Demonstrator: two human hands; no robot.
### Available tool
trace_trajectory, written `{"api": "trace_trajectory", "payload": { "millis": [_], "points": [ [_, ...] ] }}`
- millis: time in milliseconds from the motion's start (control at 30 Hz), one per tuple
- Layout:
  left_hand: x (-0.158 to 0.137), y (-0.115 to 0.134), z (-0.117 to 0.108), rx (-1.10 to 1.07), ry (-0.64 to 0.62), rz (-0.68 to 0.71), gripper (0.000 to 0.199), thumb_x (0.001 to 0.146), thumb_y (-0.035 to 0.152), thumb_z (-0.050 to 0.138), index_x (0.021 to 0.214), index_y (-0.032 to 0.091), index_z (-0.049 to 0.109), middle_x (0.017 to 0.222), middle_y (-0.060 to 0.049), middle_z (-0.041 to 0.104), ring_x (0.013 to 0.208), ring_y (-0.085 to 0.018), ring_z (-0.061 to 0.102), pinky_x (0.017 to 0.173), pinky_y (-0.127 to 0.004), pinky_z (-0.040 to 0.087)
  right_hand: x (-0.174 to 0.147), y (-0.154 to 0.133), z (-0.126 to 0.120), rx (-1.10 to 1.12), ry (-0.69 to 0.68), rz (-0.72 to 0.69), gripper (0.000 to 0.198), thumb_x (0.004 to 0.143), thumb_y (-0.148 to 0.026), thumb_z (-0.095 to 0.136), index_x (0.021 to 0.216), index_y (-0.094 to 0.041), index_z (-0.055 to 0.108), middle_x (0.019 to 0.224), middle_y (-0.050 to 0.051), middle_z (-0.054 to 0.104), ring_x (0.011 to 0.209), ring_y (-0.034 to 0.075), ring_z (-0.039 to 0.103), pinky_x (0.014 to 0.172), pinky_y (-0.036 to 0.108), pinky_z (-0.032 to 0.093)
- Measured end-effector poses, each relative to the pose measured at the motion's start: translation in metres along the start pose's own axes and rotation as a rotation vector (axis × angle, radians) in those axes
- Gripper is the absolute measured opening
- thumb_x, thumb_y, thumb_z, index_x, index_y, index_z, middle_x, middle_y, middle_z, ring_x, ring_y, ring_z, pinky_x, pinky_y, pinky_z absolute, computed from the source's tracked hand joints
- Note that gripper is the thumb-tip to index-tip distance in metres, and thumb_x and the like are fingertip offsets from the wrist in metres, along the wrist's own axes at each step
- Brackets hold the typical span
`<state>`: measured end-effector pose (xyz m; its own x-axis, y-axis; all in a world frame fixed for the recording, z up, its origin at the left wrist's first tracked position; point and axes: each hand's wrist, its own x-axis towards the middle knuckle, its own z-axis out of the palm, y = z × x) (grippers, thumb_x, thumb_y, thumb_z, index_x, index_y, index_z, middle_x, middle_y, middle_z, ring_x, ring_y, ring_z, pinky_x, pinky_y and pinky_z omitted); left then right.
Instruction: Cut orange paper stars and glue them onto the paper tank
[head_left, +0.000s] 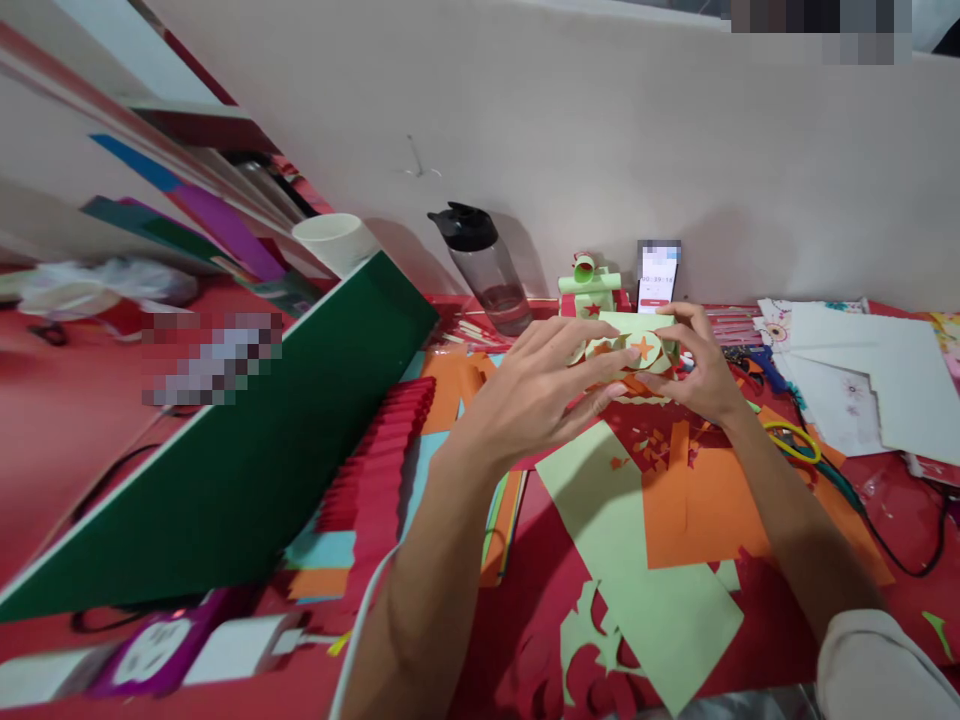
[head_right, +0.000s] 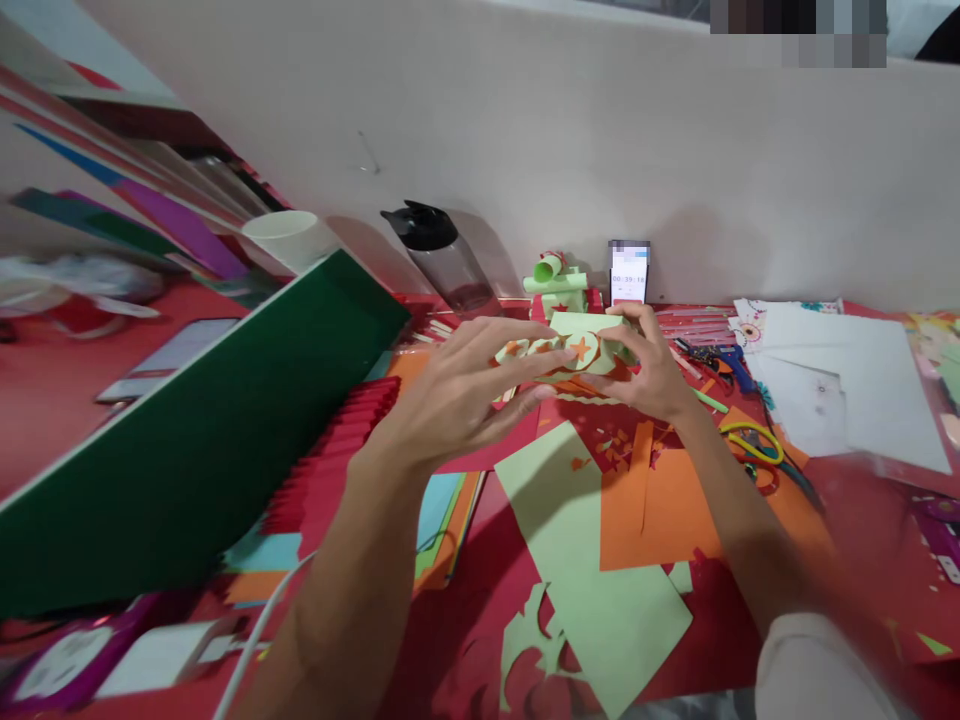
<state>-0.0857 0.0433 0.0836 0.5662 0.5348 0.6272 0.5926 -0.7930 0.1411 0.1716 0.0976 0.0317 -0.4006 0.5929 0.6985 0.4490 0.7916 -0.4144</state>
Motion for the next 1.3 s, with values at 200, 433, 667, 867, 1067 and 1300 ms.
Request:
{"api": "trace_trajectory", "payload": {
  "millis": [200, 433, 667, 867, 1067, 1300],
  "points": [
    [-0.0008, 0.0007, 0.0002, 0.024, -0.019, -0.001, 0.04, 0.108, 0.04, 0.051, 0.144, 0.031, 0.066, 0.14, -0.013, 0.067, 0.126, -0.03, 0.063, 0.107, -0.05, 0.05, 0.0011, -0.0021, -0.0022, 0.004, -0.017, 0.016, 0.038, 0.088, -0.039, 0.083, 0.118, -0.028, 0.063, 0.136, 0.011, 0.054, 0.131, 0.03, 0.058, 0.111, 0.051, 0.053],
    [-0.0012, -0.0005, 0.0018, -0.017, -0.027, 0.015, 0.041, 0.109, 0.043, 0.049, 0.143, 0.029, 0.068, 0.144, -0.014, 0.065, 0.13, -0.031, 0.062, 0.109, -0.049, 0.049, 0.0014, -0.0014, -0.0034, 0.02, -0.006, -0.032, 0.033, 0.09, -0.037, 0.081, 0.116, -0.027, 0.064, 0.135, 0.012, 0.054, 0.131, 0.029, 0.059, 0.111, 0.049, 0.054],
    [0.0002, 0.0025, -0.0001, -0.04, -0.059, -0.038, 0.045, 0.109, 0.049, 0.049, 0.145, 0.027, 0.065, 0.149, -0.014, 0.063, 0.134, -0.032, 0.059, 0.115, -0.052, 0.047, 0.001, -0.001, -0.0032, -0.019, -0.041, 0.004, 0.038, 0.087, -0.04, 0.084, 0.118, -0.027, 0.065, 0.137, 0.013, 0.054, 0.131, 0.03, 0.059, 0.112, 0.052, 0.053],
    [0.0001, 0.0025, 0.0013, -0.033, -0.07, -0.043, 0.046, 0.108, 0.049, 0.051, 0.148, 0.028, 0.063, 0.152, -0.014, 0.061, 0.136, -0.033, 0.059, 0.116, -0.053, 0.047, 0.0023, -0.0029, -0.0037, 0.006, -0.037, -0.022, 0.036, 0.087, -0.039, 0.084, 0.117, -0.028, 0.066, 0.138, 0.013, 0.054, 0.129, 0.03, 0.06, 0.109, 0.052, 0.055],
    [0.0001, 0.0033, 0.0023, -0.024, -0.06, -0.038, 0.049, 0.108, 0.048, 0.052, 0.151, 0.026, 0.06, 0.153, -0.015, 0.06, 0.136, -0.033, 0.059, 0.116, -0.053, 0.047, 0.0028, -0.0034, -0.0046, 0.018, -0.032, -0.05, 0.034, 0.089, -0.039, 0.082, 0.116, -0.026, 0.066, 0.137, 0.013, 0.054, 0.13, 0.03, 0.06, 0.11, 0.052, 0.054],
    [-0.0003, 0.0023, 0.0023, -0.022, -0.074, -0.011, 0.047, 0.108, 0.048, 0.05, 0.151, 0.032, 0.06, 0.156, -0.013, 0.058, 0.14, -0.033, 0.057, 0.117, -0.053, 0.046, 0.0014, -0.0006, -0.0041, -0.008, -0.033, -0.022, 0.035, 0.089, -0.04, 0.082, 0.117, -0.027, 0.067, 0.137, 0.012, 0.054, 0.13, 0.029, 0.059, 0.111, 0.052, 0.054]
  ]
}}
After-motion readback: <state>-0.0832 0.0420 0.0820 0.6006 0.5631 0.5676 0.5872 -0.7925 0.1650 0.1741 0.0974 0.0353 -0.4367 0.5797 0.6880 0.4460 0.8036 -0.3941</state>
